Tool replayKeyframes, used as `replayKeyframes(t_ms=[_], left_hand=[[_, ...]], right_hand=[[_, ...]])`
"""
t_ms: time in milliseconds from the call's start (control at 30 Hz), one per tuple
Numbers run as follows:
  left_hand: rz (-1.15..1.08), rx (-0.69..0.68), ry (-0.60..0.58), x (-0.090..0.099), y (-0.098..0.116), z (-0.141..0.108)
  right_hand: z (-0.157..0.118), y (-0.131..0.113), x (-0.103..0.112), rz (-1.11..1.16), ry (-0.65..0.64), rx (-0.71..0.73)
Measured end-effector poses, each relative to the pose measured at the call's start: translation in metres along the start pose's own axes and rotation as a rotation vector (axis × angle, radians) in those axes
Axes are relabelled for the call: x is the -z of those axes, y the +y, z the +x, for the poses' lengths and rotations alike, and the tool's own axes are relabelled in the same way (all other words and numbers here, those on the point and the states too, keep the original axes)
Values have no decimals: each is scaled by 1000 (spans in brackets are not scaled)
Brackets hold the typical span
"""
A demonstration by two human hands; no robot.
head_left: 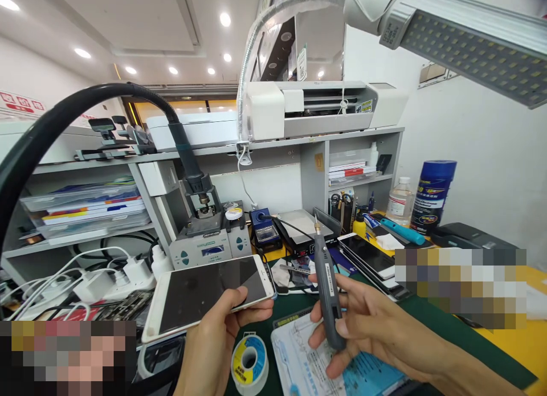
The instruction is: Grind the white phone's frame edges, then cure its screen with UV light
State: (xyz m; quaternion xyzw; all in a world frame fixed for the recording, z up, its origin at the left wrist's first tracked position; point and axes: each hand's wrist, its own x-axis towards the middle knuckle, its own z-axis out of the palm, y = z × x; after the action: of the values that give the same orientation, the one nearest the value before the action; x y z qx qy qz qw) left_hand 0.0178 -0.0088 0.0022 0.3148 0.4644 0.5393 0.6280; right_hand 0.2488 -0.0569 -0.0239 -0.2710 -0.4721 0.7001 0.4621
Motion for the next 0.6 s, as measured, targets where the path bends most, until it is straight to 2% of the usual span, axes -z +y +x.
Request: replayKeyframes(t_ms=[600], left_hand=[[5, -12, 13, 0, 0, -1]], right_hand=[[0, -2, -2, 4, -12, -10]])
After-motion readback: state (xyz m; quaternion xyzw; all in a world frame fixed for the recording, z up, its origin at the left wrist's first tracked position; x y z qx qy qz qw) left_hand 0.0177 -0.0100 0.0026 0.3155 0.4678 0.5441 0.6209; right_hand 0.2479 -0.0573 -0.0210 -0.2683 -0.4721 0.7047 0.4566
